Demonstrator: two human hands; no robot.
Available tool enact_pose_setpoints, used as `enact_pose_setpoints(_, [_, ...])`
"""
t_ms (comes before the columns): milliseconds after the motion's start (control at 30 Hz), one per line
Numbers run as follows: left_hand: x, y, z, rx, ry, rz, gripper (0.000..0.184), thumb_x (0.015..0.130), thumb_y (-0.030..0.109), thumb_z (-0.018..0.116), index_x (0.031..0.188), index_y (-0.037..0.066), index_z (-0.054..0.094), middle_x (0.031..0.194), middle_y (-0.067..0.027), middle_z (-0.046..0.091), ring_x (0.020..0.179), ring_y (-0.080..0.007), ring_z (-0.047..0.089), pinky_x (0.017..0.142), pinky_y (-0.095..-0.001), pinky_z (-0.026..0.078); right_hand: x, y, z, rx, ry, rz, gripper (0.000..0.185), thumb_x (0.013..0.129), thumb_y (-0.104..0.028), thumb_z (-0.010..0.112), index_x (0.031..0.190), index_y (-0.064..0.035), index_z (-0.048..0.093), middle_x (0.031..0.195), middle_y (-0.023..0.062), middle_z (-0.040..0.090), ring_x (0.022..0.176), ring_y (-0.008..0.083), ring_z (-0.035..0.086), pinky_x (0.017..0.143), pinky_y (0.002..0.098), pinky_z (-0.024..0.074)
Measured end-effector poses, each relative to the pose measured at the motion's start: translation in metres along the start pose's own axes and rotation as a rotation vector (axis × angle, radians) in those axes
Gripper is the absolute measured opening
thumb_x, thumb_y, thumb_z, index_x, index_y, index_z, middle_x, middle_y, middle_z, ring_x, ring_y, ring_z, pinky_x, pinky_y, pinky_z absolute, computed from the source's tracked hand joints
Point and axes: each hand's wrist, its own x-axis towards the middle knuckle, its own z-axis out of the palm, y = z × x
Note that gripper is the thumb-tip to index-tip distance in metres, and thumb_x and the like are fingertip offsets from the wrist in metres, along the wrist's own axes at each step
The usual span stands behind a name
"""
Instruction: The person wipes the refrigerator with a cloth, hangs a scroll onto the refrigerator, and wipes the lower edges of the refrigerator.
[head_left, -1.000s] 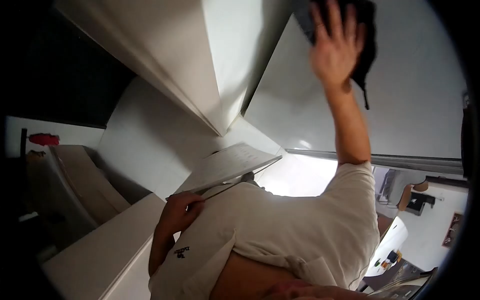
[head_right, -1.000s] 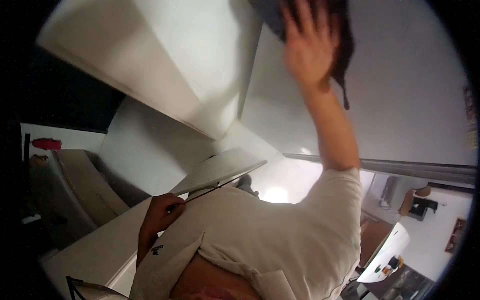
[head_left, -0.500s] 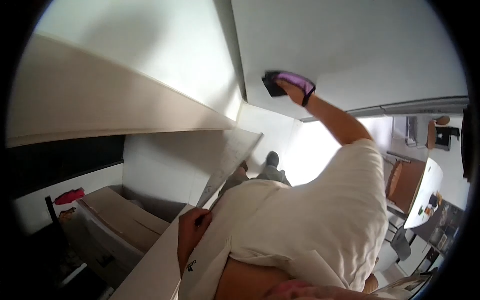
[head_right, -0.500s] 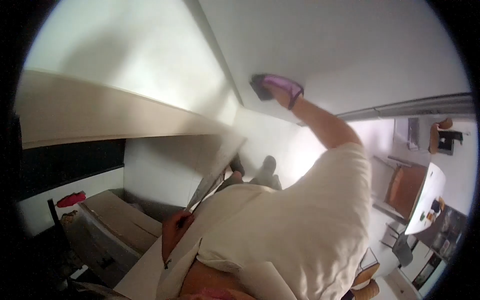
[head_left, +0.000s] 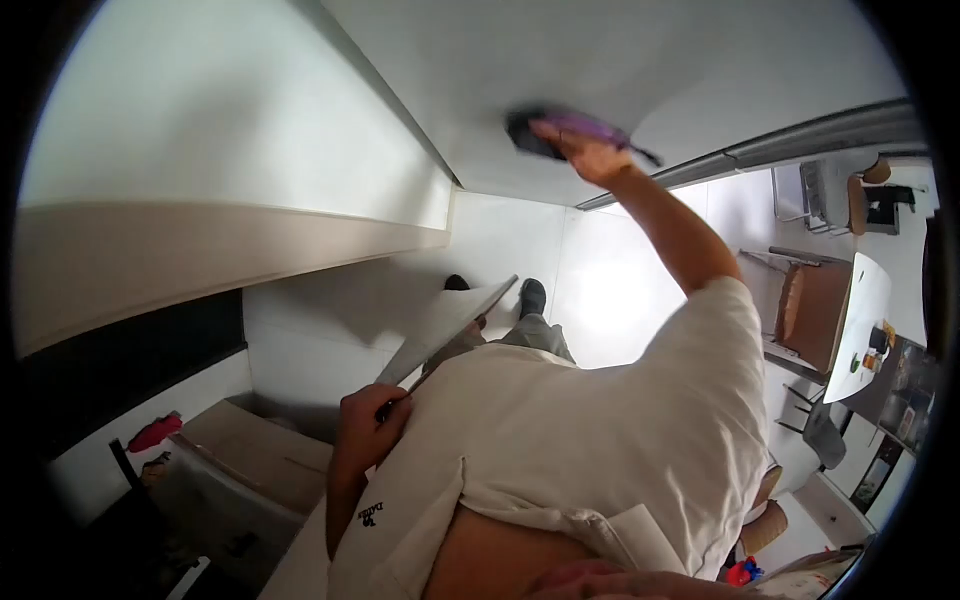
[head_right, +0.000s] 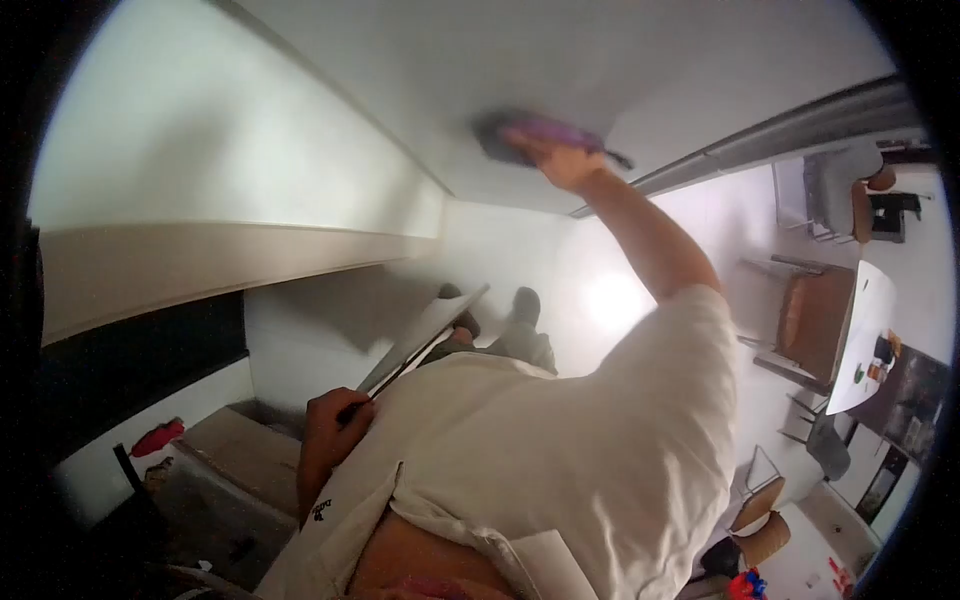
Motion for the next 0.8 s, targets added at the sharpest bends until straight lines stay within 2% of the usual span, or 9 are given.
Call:
enact_pose_setpoints(67, [-0.005,0.013,-0.008,0.01,0.039,0.024,0.014,0.082,0.008,0.067,0.091,-0.003,0.067,0.077,-0.0137,0.066,0.063,-0.0187,0.062,0.059,-0.0292,0.048,-0.073,0.044,0.16,1.048,-0.21,0.576,0.031,0.101,-0.022,0.042,0.122,-0.0113,0.063,0.111,0.0127,0.066,0.095,0.0214,0.062,0.089,0.0324,0.0498])
enact_pose_setpoints(300, [-0.025,0.051,-0.031,-0.003,0.151,0.106,0.01,0.08,0.001,0.067,0.089,-0.003,0.066,0.072,-0.0099,0.063,0.061,-0.0143,0.057,0.055,-0.025,0.043,-0.076,0.092,-0.044,0.193,-0.433,0.116,0.049,0.09,-0.009,0.046,0.137,-0.0238,0.051,0.131,0.0049,0.054,0.118,0.0193,0.053,0.096,0.0305,0.0456])
enact_pose_setpoints(367, [-0.02,0.06,-0.03,-0.028,0.144,0.17,0.009,0.08,0.001,0.067,0.089,-0.003,0.066,0.072,-0.0099,0.063,0.061,-0.0139,0.057,0.055,-0.0252,0.043,-0.053,0.099,-0.148,-0.006,-0.138,0.035,0.059,0.087,-0.006,0.047,0.141,-0.0274,0.047,0.137,0.0027,0.05,0.125,0.0186,0.05,0.098,0.0299,0.0444])
enact_pose_setpoints(500, [-0.014,0.098,-0.035,0.054,0.103,0.232,0.008,0.079,0.0,0.068,0.086,-0.002,0.067,0.071,-0.0102,0.063,0.06,-0.0146,0.058,0.052,-0.0251,0.042,-0.026,0.098,-0.292,-0.363,0.639,0.096,0.076,0.065,-0.009,0.07,0.137,-0.0278,0.053,0.149,0.0118,0.039,0.135,0.0375,0.037,0.106,0.05,0.0335])
enact_pose_setpoints(533, [-0.017,0.106,-0.038,0.064,0.12,0.247,0.007,0.079,0.0,0.068,0.085,-0.002,0.068,0.071,-0.0104,0.063,0.06,-0.0149,0.058,0.051,-0.0251,0.042,-0.024,0.096,-0.295,-0.267,0.73,0.14,0.077,0.063,-0.005,0.064,0.135,-0.0327,0.053,0.15,0.0052,0.039,0.132,0.0367,0.039,0.102,0.0547,0.0348])
enact_pose_setpoints(600, [-0.022,0.126,-0.046,0.11,0.178,0.32,0.006,0.077,0.0,0.069,0.083,-0.001,0.068,0.069,-0.0108,0.063,0.057,-0.016,0.057,0.049,-0.0251,0.041,-0.029,0.099,-0.248,-0.276,0.795,0.202,0.071,0.066,-0.012,0.062,0.135,-0.0302,0.054,0.15,0.0095,0.037,0.128,0.0422,0.042,0.097,0.0574,0.0397])
enact_pose_setpoints(667, [-0.024,0.143,-0.062,0.119,0.24,0.448,0.005,0.077,0.001,0.07,0.083,-0.001,0.069,0.068,-0.011,0.063,0.055,-0.016,0.056,0.049,-0.0248,0.041,-0.037,0.092,-0.176,-0.163,0.739,0.129,0.058,0.071,-0.014,0.06,0.128,-0.0272,0.06,0.133,0.0107,0.055,0.111,0.0413,0.056,0.089,0.0532,0.0469])
enact_pose_setpoints(733, [-0.018,0.156,-0.061,-0.078,0.338,0.585,0.006,0.077,0.002,0.071,0.082,-0.001,0.069,0.069,-0.0096,0.063,0.051,-0.013,0.052,0.047,-0.024,0.037,-0.062,0.083,-0.087,0.025,0.515,0.085,0.049,0.08,-0.01,0.053,0.125,-0.0258,0.061,0.12,0.0071,0.063,0.098,0.0289,0.065,0.078,0.0391,0.0544])
enact_pose_setpoints(800, [-0.004,0.2,-0.074,-0.088,0.369,0.699,0.004,0.079,0.002,0.069,0.081,-0.001,0.068,0.07,-0.0084,0.063,0.054,-0.0091,0.05,0.048,-0.0227,0.036,-0.102,0.094,0.019,0.167,0.042,0.132,0.038,0.092,-0.021,0.042,0.124,-0.0174,0.061,0.12,0.0013,0.063,0.104,0.0236,0.063,0.088,0.0389,0.0501])
